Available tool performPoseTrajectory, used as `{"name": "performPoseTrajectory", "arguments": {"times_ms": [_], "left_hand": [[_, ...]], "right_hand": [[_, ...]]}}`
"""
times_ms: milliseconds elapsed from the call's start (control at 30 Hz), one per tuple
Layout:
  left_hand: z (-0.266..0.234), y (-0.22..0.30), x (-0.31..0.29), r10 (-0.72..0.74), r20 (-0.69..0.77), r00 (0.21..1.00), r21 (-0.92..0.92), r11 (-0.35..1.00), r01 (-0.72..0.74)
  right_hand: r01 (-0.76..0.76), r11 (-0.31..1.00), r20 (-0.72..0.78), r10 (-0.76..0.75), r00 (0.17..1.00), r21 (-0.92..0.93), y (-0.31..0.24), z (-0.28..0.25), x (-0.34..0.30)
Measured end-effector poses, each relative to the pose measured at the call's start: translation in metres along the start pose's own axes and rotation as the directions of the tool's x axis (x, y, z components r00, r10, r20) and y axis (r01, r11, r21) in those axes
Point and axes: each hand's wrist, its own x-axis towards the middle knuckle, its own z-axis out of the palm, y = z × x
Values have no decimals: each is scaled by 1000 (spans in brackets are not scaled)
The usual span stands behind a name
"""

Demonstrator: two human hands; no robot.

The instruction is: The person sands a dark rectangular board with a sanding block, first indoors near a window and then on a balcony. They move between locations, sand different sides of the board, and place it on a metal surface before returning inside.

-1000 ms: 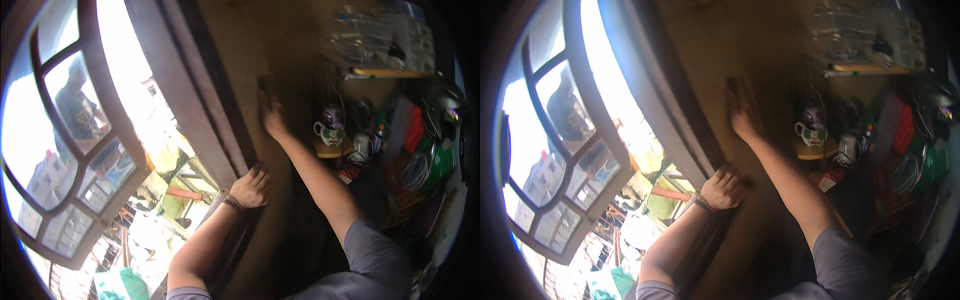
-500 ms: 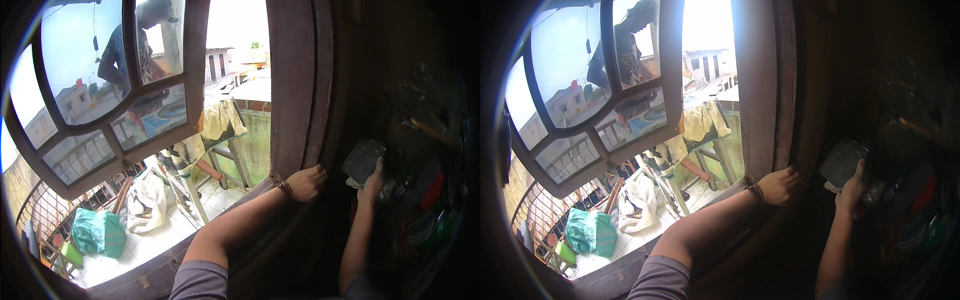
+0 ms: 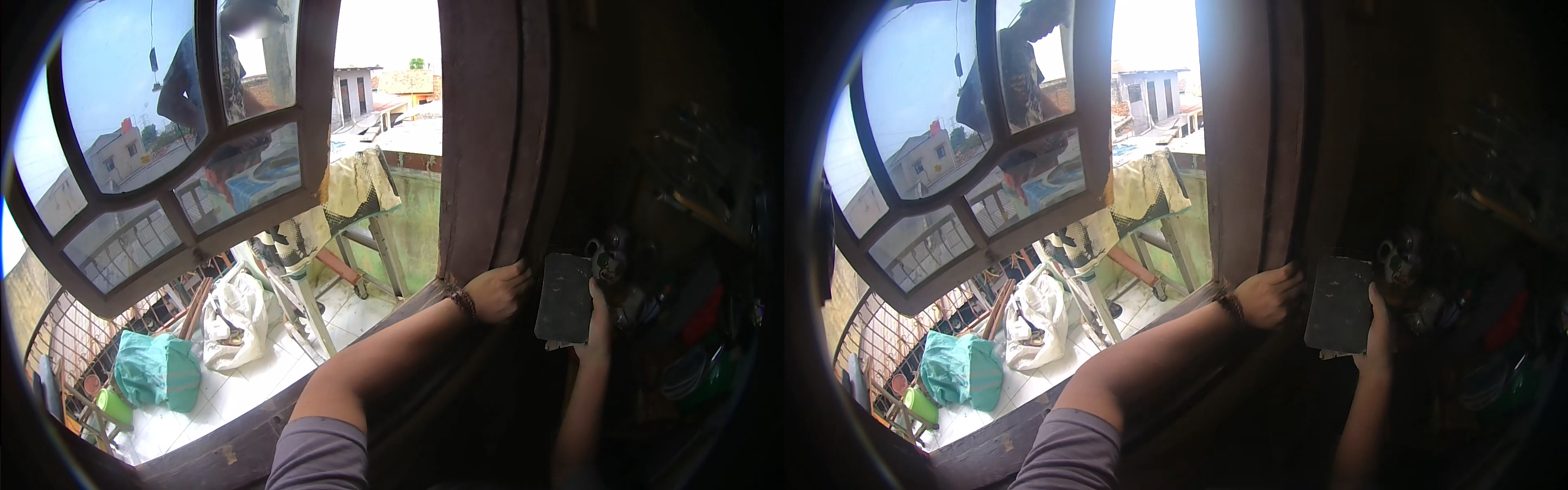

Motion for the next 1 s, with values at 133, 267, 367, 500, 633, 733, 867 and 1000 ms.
{"name": "performPoseTrajectory", "arguments": {"times_ms": [133, 267, 367, 500, 633, 733, 867, 1000], "left_hand": [[0, 0, -2, 5, -135, 991, 41, 999, 1], [5, 0, -5, 17, -142, 990, 53, 999, -10], [7, 0, -8, 12, -188, 982, 29, 1000, -7], [9, 1, -7, 17, -247, 969, 40, 999, -8], [4, 0, -6, 38, -220, 975, 79, 997, -21], [4, -3, -3, 48, -228, 972, 76, 997, -31], [-9, -4, -6, 40, -177, 983, 59, 998, -30], [3, 0, -17, 49, -133, 990, 137, 990, -31]], "right_hand": [[-87, 996, -127, 91, 988, 33, 37, -77, 30], [-169, 973, 78, 158, 984, 155, 71, -121, 60], [-244, 926, 170, 201, 965, 287, 91, -128, 74], [-320, 898, 181, 275, 944, 302, 100, -120, 67], [-462, 882, 109, 452, 885, 90, 107, -141, 57], [-376, 898, 6, 384, 923, 229, 130, -163, 59], [-401, 895, -160, 433, 887, 196, 127, -157, 56], [-524, 851, -247, 502, 829, -26, 136, -146, 60]]}}
